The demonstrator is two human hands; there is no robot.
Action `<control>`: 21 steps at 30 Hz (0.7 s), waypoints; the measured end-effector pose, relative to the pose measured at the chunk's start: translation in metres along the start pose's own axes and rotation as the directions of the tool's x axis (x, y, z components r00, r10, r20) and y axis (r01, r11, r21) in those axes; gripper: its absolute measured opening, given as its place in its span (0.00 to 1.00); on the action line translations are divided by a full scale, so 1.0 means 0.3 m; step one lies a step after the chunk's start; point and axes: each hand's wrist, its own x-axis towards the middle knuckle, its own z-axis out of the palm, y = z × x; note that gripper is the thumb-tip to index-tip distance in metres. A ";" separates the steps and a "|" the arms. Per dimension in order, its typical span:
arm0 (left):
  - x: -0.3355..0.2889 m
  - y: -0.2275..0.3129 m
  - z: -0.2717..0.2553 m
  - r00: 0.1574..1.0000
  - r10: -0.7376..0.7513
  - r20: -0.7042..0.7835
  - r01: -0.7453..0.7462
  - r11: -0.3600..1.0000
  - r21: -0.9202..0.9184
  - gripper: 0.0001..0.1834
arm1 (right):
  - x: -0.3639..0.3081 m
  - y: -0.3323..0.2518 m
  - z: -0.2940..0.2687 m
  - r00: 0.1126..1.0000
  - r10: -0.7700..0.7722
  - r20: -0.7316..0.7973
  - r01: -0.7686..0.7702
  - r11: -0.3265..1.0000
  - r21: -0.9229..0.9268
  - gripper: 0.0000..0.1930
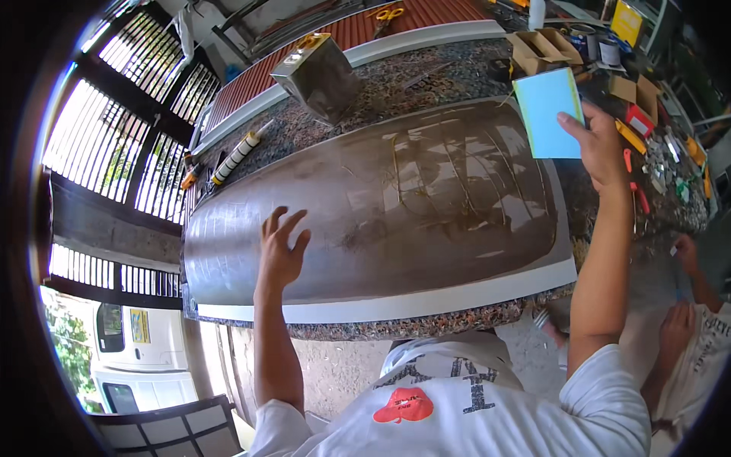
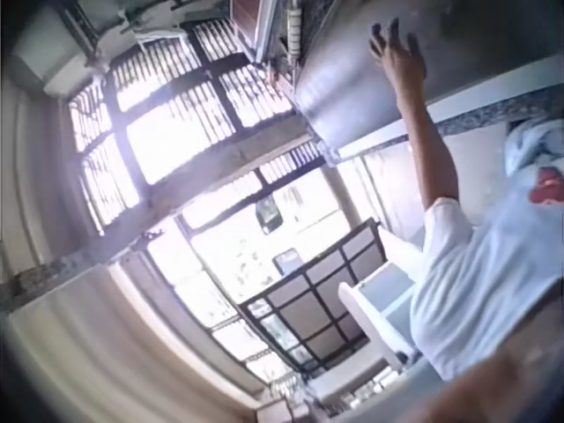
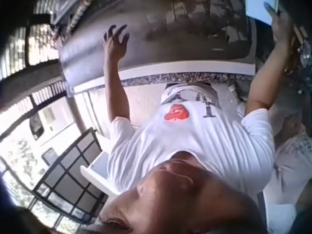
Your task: The person spreads adhesive across a panel using a plastic scraper, then picks up and shakes a metal can.
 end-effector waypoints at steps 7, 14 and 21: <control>0.115 -0.041 0.114 0.946 0.035 0.322 -0.135 0.946 0.296 0.21 | 0.089 0.045 0.029 0.999 -0.016 0.052 0.023 0.990 -0.141 0.10; 0.153 -0.048 0.168 0.856 0.043 0.515 -0.142 0.978 0.155 0.22 | 0.236 0.074 0.113 0.985 0.172 0.030 -0.135 0.857 -0.498 0.14; 0.147 -0.106 0.201 0.821 0.070 0.566 -0.135 0.988 0.074 0.22 | 0.400 0.266 0.244 0.970 0.237 -0.053 -0.178 0.541 -0.822 0.17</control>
